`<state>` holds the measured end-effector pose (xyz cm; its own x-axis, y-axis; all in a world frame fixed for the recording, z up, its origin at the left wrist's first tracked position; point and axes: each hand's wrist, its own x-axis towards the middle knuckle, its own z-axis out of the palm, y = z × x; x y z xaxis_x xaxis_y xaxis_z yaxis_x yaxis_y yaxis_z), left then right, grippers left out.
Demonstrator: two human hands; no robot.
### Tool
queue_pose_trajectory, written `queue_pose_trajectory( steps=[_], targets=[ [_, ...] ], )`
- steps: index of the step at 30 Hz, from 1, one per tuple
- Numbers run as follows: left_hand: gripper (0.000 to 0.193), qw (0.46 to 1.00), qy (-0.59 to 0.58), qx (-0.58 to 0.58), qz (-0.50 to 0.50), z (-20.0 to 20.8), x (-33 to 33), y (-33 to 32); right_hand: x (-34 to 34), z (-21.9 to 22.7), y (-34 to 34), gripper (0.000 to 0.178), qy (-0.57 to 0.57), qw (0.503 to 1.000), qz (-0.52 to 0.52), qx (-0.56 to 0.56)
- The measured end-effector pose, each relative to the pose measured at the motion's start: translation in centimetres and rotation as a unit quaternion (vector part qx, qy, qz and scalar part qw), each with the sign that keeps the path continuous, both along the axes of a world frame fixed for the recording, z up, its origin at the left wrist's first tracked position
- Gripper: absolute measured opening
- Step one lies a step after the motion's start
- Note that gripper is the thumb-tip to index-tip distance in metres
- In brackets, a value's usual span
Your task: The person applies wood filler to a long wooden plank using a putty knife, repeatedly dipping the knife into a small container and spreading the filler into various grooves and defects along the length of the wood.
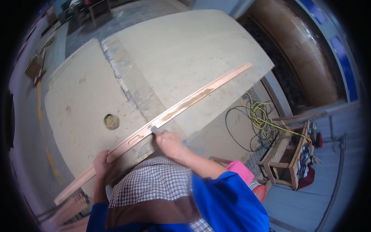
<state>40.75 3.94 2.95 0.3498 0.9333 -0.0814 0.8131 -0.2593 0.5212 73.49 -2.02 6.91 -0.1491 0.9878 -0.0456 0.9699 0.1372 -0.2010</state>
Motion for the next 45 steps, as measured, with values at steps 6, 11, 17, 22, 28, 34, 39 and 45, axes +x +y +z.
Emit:
queue_pose_trajectory(
  steps=[6, 11, 17, 22, 28, 34, 39, 45],
  targets=[
    [0.039, 1.000, 0.014, 0.020, -0.009, -0.9, 0.0, -0.2, 1.1, 0.0, -0.4, 0.042, 0.055, 0.993, -0.048, -0.093],
    [0.049, 0.994, 0.042, -0.097, -0.012, -0.6, -1.8, 1.8, 3.9, 1.3, -2.0, 0.045, 0.183, 0.970, -0.106, -0.123],
    [0.038, 0.922, -0.119, -0.367, 0.042, 0.3, -1.2, 6.6, 5.0, -0.5, -3.6, 0.039, 0.242, 0.963, -0.109, 0.048],
    [0.042, 0.920, -0.128, -0.369, 0.043, -0.2, -1.6, 6.7, 5.1, -1.2, -5.0, 0.039, 0.246, 0.959, -0.137, -0.026],
    [0.059, 0.994, 0.056, -0.095, 0.011, -1.4, -1.3, 2.2, 7.4, -0.5, -6.5, 0.050, 0.268, 0.937, -0.217, -0.049],
    [0.048, 0.997, 0.065, 0.050, 0.008, -1.9, -0.3, -0.4, 8.3, -1.5, -6.4, 0.049, 0.270, 0.938, -0.215, -0.039],
    [0.049, 0.997, 0.068, 0.037, 0.019, -2.1, -1.0, -0.6, 8.3, -3.2, -5.8, 0.044, 0.289, 0.936, -0.202, 0.025],
    [0.050, 0.995, 0.068, 0.067, 0.013, -2.0, -0.6, -0.8, 9.8, -4.2, -5.8, 0.045, 0.306, 0.928, -0.212, 0.019]
  ],
)
